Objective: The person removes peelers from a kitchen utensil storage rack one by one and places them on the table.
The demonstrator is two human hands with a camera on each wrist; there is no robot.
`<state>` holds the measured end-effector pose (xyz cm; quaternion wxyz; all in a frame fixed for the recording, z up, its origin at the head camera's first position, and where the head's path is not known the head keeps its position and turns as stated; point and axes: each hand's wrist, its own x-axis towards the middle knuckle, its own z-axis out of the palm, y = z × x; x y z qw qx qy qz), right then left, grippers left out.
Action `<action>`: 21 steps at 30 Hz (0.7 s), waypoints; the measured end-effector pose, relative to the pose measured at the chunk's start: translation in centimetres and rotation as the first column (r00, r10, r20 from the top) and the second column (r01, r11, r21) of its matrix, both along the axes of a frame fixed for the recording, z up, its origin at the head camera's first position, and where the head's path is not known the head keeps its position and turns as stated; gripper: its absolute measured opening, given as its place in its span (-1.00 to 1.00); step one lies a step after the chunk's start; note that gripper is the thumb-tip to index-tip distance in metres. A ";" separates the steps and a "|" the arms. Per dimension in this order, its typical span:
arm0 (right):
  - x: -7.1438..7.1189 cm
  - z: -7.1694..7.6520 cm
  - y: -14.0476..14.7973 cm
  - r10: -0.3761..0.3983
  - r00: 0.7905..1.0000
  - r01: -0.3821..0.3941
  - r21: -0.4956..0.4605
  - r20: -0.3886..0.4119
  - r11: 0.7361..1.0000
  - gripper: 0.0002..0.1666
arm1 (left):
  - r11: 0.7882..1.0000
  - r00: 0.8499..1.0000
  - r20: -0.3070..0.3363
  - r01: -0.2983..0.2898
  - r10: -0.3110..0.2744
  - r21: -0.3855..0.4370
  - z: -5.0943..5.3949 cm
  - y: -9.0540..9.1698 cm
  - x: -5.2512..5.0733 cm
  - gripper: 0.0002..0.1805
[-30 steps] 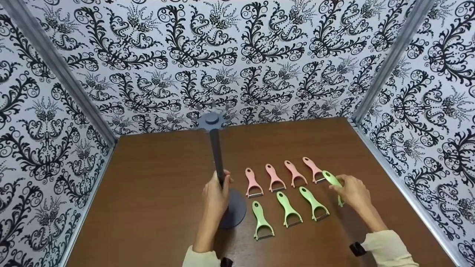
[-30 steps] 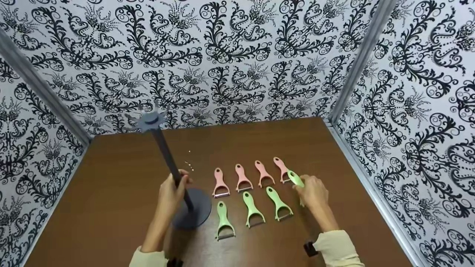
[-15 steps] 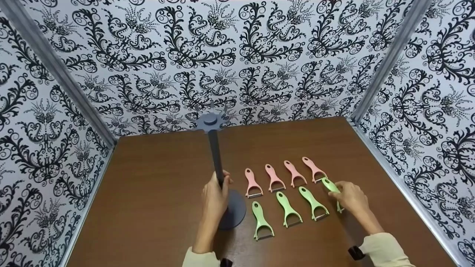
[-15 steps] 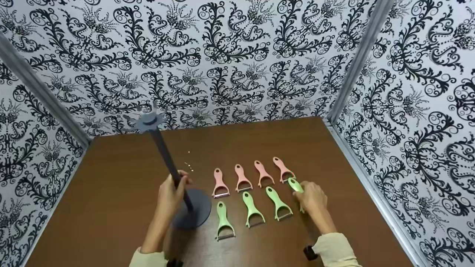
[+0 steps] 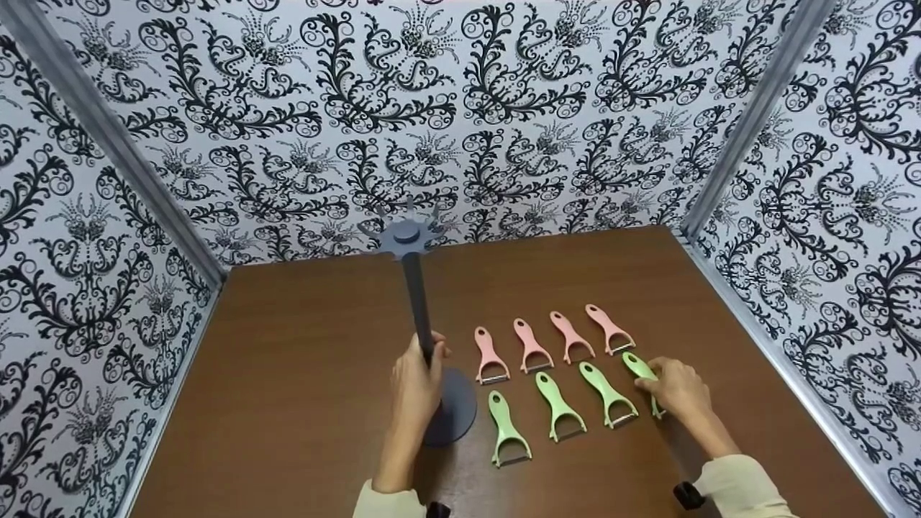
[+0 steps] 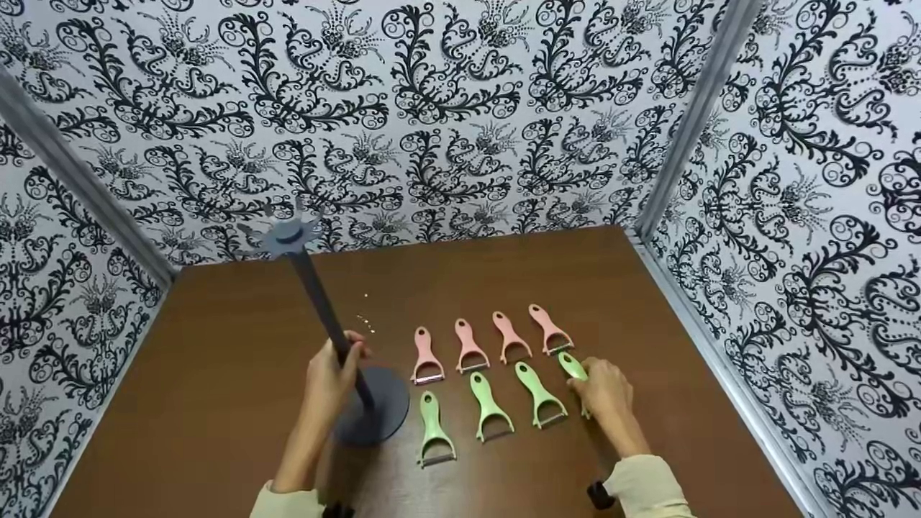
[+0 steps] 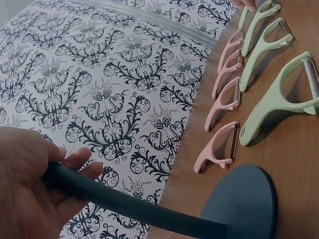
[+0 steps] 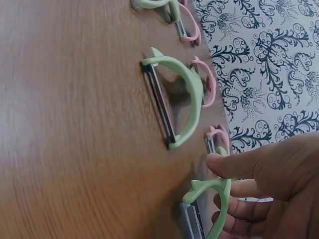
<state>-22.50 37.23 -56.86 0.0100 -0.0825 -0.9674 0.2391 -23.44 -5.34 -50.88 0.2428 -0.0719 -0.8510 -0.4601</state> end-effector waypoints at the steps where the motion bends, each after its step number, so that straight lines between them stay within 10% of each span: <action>1: 0.0 -0.1 0.0 0.001 1.000 -0.001 -0.001 0.001 1.000 -0.52 | 1.000 1.000 0.001 0.000 0.000 -0.001 0.0 0.0 0.0 -0.94; 21: 0.2 -0.8 -0.3 -0.001 1.000 0.002 0.018 -0.014 1.000 -0.56 | 0.999 0.999 -0.022 0.042 -0.041 0.017 -0.3 -0.3 -0.3 -0.94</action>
